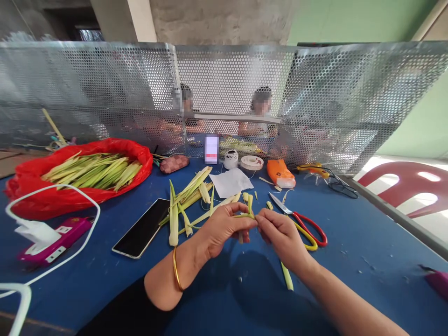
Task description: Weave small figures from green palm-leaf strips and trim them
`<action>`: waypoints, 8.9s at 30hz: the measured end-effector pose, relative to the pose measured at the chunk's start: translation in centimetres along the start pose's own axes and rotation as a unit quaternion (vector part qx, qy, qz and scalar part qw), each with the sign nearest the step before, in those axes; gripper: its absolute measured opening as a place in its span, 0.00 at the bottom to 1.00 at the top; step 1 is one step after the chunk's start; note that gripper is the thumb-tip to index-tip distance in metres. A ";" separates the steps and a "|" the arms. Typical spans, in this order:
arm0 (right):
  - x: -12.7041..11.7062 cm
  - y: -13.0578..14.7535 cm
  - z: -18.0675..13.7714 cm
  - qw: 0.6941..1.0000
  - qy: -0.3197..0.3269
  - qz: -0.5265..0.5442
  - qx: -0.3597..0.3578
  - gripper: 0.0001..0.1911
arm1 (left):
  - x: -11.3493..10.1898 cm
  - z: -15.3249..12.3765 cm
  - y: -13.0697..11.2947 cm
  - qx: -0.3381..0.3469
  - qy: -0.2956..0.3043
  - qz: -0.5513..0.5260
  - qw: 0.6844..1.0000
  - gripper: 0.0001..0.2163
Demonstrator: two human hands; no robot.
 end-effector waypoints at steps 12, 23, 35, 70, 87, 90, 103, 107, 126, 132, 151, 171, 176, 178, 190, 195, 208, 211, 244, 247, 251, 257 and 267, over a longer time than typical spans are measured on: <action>-0.4 -0.3 0.4 0.994 0.029 0.073 0.074 0.19 | -0.4 -0.4 -0.5 -0.034 0.091 0.010 0.995 0.14; -0.5 -0.1 0.7 0.996 0.049 -0.053 0.055 0.17 | 0.3 -0.2 -0.3 0.049 -0.021 0.051 0.997 0.14; 0.5 -1.2 0.1 0.972 0.012 0.191 0.136 0.18 | 0.3 0.4 0.9 0.019 0.057 -0.074 0.996 0.09; 0.2 -0.6 -0.1 0.949 -0.020 0.277 0.151 0.14 | 1.1 -0.3 2.5 -0.113 0.180 -0.021 0.977 0.10; -2.3 0.1 1.0 0.988 -0.077 -0.135 0.007 0.18 | -0.1 0.2 0.6 0.028 -0.028 -0.046 0.998 0.16; -0.6 -0.1 0.2 0.986 0.034 -0.161 0.026 0.17 | -0.3 0.1 0.2 0.040 -0.035 -0.047 0.997 0.14; 1.4 -0.3 -0.2 0.990 0.125 -0.059 0.028 0.13 | -0.7 0.9 0.8 0.049 -0.039 0.023 0.998 0.16; 1.5 0.0 -0.5 0.990 0.114 -0.082 0.013 0.14 | -0.7 0.8 0.9 0.021 -0.020 -0.044 0.999 0.19; 2.2 -2.2 -0.2 0.960 -0.046 0.203 0.185 0.24 | -1.1 0.9 0.0 0.105 -0.011 -0.157 0.982 0.21; 3.0 -1.8 -0.9 0.956 -0.034 0.245 0.155 0.19 | 0.0 0.9 1.3 0.078 0.026 -0.165 0.983 0.26; 2.3 -1.4 -0.4 0.989 0.001 0.135 0.058 0.23 | 0.1 0.6 0.6 0.108 0.004 -0.204 0.973 0.19; 2.3 -1.6 -1.0 0.985 -0.029 -0.152 -0.075 0.17 | 0.9 0.7 3.1 0.086 -0.193 -0.251 0.945 0.20; 2.5 -1.3 -1.3 0.981 -0.039 -0.150 -0.115 0.16 | 1.1 0.6 2.8 0.092 -0.196 -0.272 0.938 0.18; 2.7 -1.2 -1.4 0.980 -0.042 -0.146 -0.129 0.16 | 1.0 0.5 2.7 0.085 -0.194 -0.276 0.937 0.18; 1.9 -1.7 -1.0 0.992 0.013 -0.124 -0.025 0.22 | 0.3 0.5 1.3 0.086 -0.161 -0.197 0.963 0.16; -1.9 -0.8 0.5 0.980 -0.117 -0.162 -0.007 0.18 | -0.4 0.3 0.0 0.111 -0.135 -0.107 0.979 0.14; 1.4 -1.7 -0.4 0.999 0.007 -0.050 0.020 0.19 | 0.2 1.0 1.4 0.093 -0.013 0.042 0.995 0.19; 1.3 -1.2 -0.8 0.995 -0.004 -0.092 -0.024 0.20 | 0.2 1.0 1.7 0.091 -0.042 0.040 0.994 0.18; 0.6 -2.1 0.5 0.949 -0.033 0.277 0.146 0.13 | -0.3 0.9 1.9 -0.049 0.026 -0.018 0.998 0.17; 0.7 -2.2 0.3 0.940 -0.067 0.296 0.157 0.14 | -0.1 0.9 2.0 -0.050 0.033 0.001 0.998 0.16; 0.8 -2.7 0.0 0.932 -0.104 0.298 0.178 0.15 | 0.2 0.9 2.1 -0.049 0.029 0.013 0.998 0.14; 0.8 -2.8 0.0 0.926 -0.118 0.309 0.181 0.14 | 0.7 0.8 2.2 -0.042 0.043 0.038 0.997 0.10; 0.5 -3.1 0.5 0.915 -0.092 0.337 0.200 0.14 | 0.7 0.8 2.4 -0.046 0.027 0.043 0.998 0.14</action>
Point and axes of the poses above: each hand's wrist, its own z-axis towards the middle knuckle, its own x-axis out of the palm, y = z × x, the point moved 3 cm from there along z, towards the middle knuckle, and after that the axes turned 2 degrees about -x, right-handed, at the moved point
